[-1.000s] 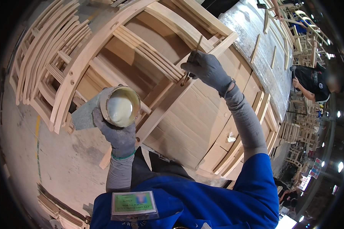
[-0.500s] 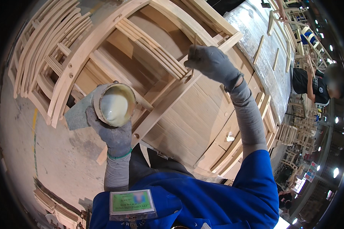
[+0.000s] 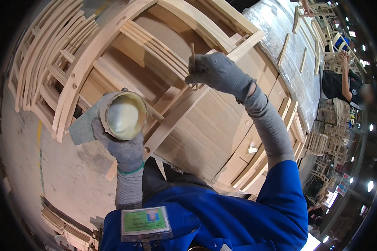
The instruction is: The person applies a light-colored finish to the wooden frame of a chair using a small brush and a container of finish. The person works on the chair frame while other workers assemble furniture in the background.
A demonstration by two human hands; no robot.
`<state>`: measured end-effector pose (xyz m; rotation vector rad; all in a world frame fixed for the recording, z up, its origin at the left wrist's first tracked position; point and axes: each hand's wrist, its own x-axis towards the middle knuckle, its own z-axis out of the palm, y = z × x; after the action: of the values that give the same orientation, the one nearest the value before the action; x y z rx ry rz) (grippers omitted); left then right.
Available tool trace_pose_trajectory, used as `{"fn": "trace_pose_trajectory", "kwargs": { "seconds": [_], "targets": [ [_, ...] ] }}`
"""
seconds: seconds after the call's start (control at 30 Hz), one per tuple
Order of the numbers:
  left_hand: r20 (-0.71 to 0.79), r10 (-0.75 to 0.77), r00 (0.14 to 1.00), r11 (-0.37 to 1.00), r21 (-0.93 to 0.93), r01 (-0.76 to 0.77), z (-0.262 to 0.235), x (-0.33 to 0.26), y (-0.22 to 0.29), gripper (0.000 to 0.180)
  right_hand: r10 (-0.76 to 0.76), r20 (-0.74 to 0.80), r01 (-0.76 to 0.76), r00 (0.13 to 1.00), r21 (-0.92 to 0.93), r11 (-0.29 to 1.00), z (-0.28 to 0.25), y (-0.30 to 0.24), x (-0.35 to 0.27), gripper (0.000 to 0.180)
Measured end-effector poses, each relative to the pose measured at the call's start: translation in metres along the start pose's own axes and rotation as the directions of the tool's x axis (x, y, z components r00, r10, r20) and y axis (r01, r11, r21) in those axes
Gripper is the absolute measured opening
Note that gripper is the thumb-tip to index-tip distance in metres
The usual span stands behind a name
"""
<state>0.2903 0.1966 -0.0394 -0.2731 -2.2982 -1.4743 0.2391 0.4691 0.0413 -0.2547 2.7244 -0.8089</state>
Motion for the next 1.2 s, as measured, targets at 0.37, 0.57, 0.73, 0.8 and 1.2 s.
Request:
{"fn": "trace_pose_trajectory", "kwargs": {
  "seconds": [0.37,0.57,0.73,0.8,1.2],
  "targets": [
    [0.118,-0.315,0.942,0.778,-0.536,0.327,0.004,0.01,0.041,0.066,0.206,-0.284,-0.097,0.936,0.355,0.93,-0.054,-0.02,-0.067,0.015],
    [0.651,-0.434,0.623,-0.054,-0.709,0.703,-0.003,0.014,0.089,0.049,0.236,-0.656,0.27,0.717,0.573,0.774,-0.008,-0.102,-0.149,0.02],
    [0.811,-0.209,0.546,-0.166,-0.58,0.798,-0.033,-0.001,0.114,0.053,-0.097,-0.737,0.273,0.669,0.122,0.954,0.027,-0.132,-0.18,0.029],
    [0.816,-0.183,0.548,-0.077,-0.568,0.82,-0.045,-0.008,0.114,0.057,-0.016,-0.74,0.204,0.673,0.164,0.965,0.035,-0.147,-0.19,0.027],
    [0.948,-0.187,0.257,-0.173,-0.289,0.942,-0.09,-0.045,0.073,0.053,0.387,-0.779,-0.061,0.493,0.412,0.909,0.093,-0.206,-0.312,0.016]
  ]
}}
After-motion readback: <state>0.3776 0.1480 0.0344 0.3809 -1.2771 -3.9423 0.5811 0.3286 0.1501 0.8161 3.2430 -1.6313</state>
